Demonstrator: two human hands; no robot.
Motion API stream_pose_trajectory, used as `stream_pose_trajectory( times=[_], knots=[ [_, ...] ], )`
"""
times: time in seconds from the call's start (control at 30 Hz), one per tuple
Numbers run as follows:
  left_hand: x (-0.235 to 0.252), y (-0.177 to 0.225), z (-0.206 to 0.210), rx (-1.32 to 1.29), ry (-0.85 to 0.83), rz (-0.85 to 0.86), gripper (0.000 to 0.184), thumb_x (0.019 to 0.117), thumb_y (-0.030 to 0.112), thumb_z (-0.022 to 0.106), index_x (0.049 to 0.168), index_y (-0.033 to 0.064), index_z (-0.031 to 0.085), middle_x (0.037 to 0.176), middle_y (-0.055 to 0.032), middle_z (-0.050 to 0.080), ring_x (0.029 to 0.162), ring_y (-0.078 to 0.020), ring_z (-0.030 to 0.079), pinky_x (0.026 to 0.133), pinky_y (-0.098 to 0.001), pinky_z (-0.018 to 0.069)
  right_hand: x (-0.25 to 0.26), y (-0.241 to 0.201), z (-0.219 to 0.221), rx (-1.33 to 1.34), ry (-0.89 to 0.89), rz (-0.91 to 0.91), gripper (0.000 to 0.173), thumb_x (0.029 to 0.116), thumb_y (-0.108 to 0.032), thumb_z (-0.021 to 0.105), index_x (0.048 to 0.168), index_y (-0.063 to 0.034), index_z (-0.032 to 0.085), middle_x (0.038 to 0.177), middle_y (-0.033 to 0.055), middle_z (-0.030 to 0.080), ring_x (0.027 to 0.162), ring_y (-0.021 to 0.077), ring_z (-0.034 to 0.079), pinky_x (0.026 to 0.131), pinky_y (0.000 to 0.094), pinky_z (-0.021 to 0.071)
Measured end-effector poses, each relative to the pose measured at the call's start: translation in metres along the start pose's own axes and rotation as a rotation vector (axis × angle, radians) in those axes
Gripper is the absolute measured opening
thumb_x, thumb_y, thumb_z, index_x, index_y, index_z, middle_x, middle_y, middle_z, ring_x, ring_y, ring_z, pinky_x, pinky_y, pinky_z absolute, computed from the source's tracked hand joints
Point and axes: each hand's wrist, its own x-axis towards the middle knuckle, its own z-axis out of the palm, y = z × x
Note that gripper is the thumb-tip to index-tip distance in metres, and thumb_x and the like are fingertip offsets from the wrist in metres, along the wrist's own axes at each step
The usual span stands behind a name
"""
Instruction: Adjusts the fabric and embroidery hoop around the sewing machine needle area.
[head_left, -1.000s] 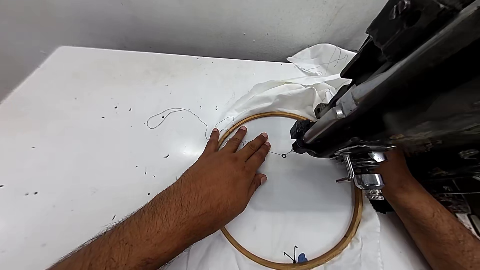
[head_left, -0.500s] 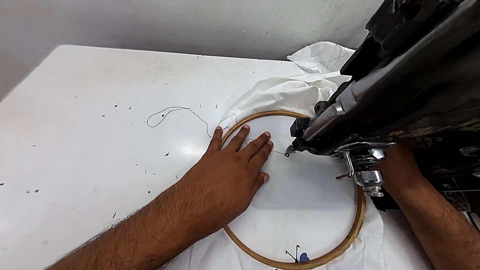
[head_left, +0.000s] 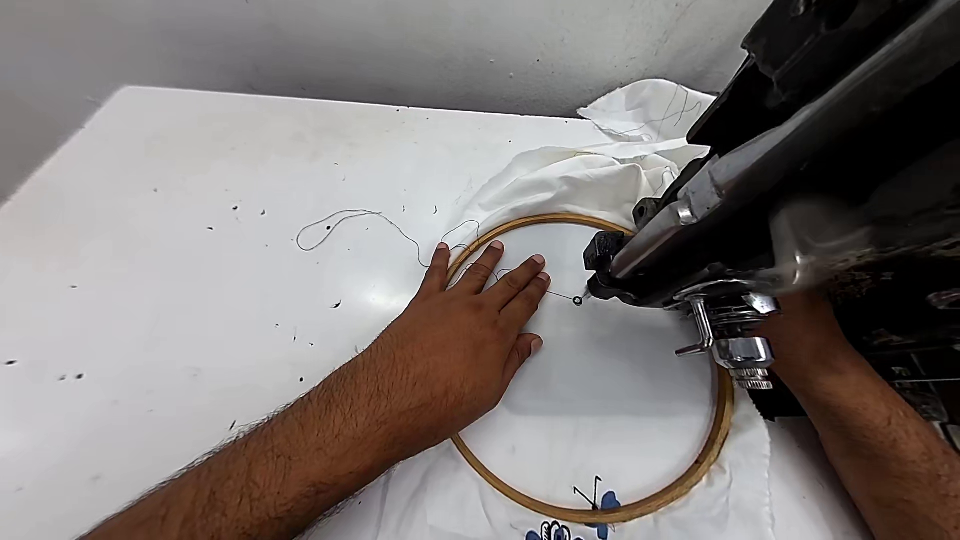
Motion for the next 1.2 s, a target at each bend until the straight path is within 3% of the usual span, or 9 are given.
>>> stream_pose_trajectory(
  times=[0.3,0.37,0.43,0.5,0.63,0.77,1.0,1.1,1.2],
  knots=[
    [-0.006,0.001,-0.007,0.006,-0.043,-0.02,0.06,0.1087,0.047,0.028,0.16,0.018,0.04,0.167,0.0026,0.033,0.155,-0.0313,0.028,0.116,-0.0738,0.0222,-0.007,-0.007,-0.001,0.034,-0.047,0.153,0.024,0.086,-0.016,0.068,0.105,-0.0045,0.06,0.089,-0.0028,0.056,0.082,-0.0098,0.053,0.074,0.0106,0.0441],
    [-0.006,0.0,-0.007,0.0,-0.041,-0.029,0.06,0.1088,0.048,0.027,0.16,0.0188,0.041,0.168,0.0033,0.033,0.155,-0.0309,0.029,0.116,-0.0734,0.0233,-0.007,-0.007,0.001,-0.02,-0.052,0.118,0.023,0.0868,-0.009,0.066,0.105,0.0026,0.061,0.091,0.0067,0.059,0.084,-0.0007,0.056,0.077,0.0183,0.0448],
    [-0.005,-0.001,-0.005,-0.009,-0.025,-0.032,0.06,0.1087,0.048,0.027,0.159,0.0188,0.042,0.167,0.0035,0.033,0.155,-0.0308,0.029,0.116,-0.0737,0.0231,-0.006,-0.01,0.001,-0.048,-0.057,0.127,0.021,0.0879,-0.004,0.065,0.106,0.0057,0.059,0.092,0.0092,0.058,0.086,-0.0008,0.054,0.079,0.0171,0.0423],
    [-0.003,-0.002,-0.004,-0.008,-0.022,-0.031,0.06,0.1089,0.048,0.026,0.16,0.0188,0.04,0.168,0.0036,0.032,0.155,-0.0304,0.027,0.117,-0.074,0.0212,-0.004,-0.009,0.002,0.009,-0.035,0.119,0.025,0.0859,-0.01,0.067,0.107,0.0019,0.06,0.092,0.0024,0.057,0.085,-0.0086,0.052,0.077,0.0101,0.0415],
    [-0.001,-0.001,0.0,-0.001,0.0,-0.01,0.061,0.1091,0.047,0.025,0.16,0.0176,0.039,0.168,0.0024,0.032,0.155,-0.0312,0.027,0.117,-0.0749,0.0191,-0.002,0.001,0.002,0.061,-0.014,0.064,0.027,0.0856,-0.023,0.07,0.106,-0.0064,0.063,0.091,-0.0036,0.059,0.085,-0.0106,0.054,0.075,0.0101,0.0445],
    [-0.002,0.001,0.0,0.01,0.001,0.008,0.061,0.1089,0.047,0.025,0.16,0.0174,0.04,0.168,0.0022,0.033,0.155,-0.0315,0.027,0.117,-0.075,0.0191,0.001,0.0,0.0,-0.012,0.003,-0.005,0.031,0.0877,-0.028,0.07,0.107,-0.0041,0.065,0.094,0.0017,0.063,0.091,-0.005,0.057,0.081,0.0156,0.0458],
    [-0.007,0.002,-0.007,0.016,-0.048,-0.024,0.061,0.109,0.047,0.026,0.16,0.0177,0.039,0.168,0.0025,0.031,0.155,-0.0307,0.028,0.117,-0.0731,0.0218,-0.005,-0.008,0.003,0.043,-0.028,0.118,0.025,0.0872,-0.013,0.066,0.108,-0.0016,0.059,0.092,-0.0015,0.056,0.085,-0.0109,0.052,0.077,0.0092,0.0425],
    [-0.006,0.0,-0.007,0.008,-0.044,-0.032,0.06,0.1091,0.048,0.026,0.16,0.0183,0.039,0.168,0.003,0.031,0.155,-0.0306,0.027,0.117,-0.0729,0.0219,-0.003,-0.018,0.002,0.012,-0.023,0.118,0.023,0.0884,-0.003,0.066,0.108,0.0079,0.06,0.092,0.0076,0.058,0.086,-0.0054,0.052,0.079,0.0125,0.0403],
    [-0.004,-0.002,-0.003,0.0,-0.019,-0.022,0.061,0.109,0.047,0.025,0.16,0.0174,0.039,0.168,0.0025,0.032,0.156,-0.0305,0.027,0.117,-0.0741,0.0197,-0.005,-0.007,0.003,-0.033,-0.019,0.06,0.022,0.0866,-0.008,0.066,0.104,0.0049,0.061,0.09,0.007,0.059,0.084,-0.0045,0.054,0.077,0.0129,0.0421]
  ],
)
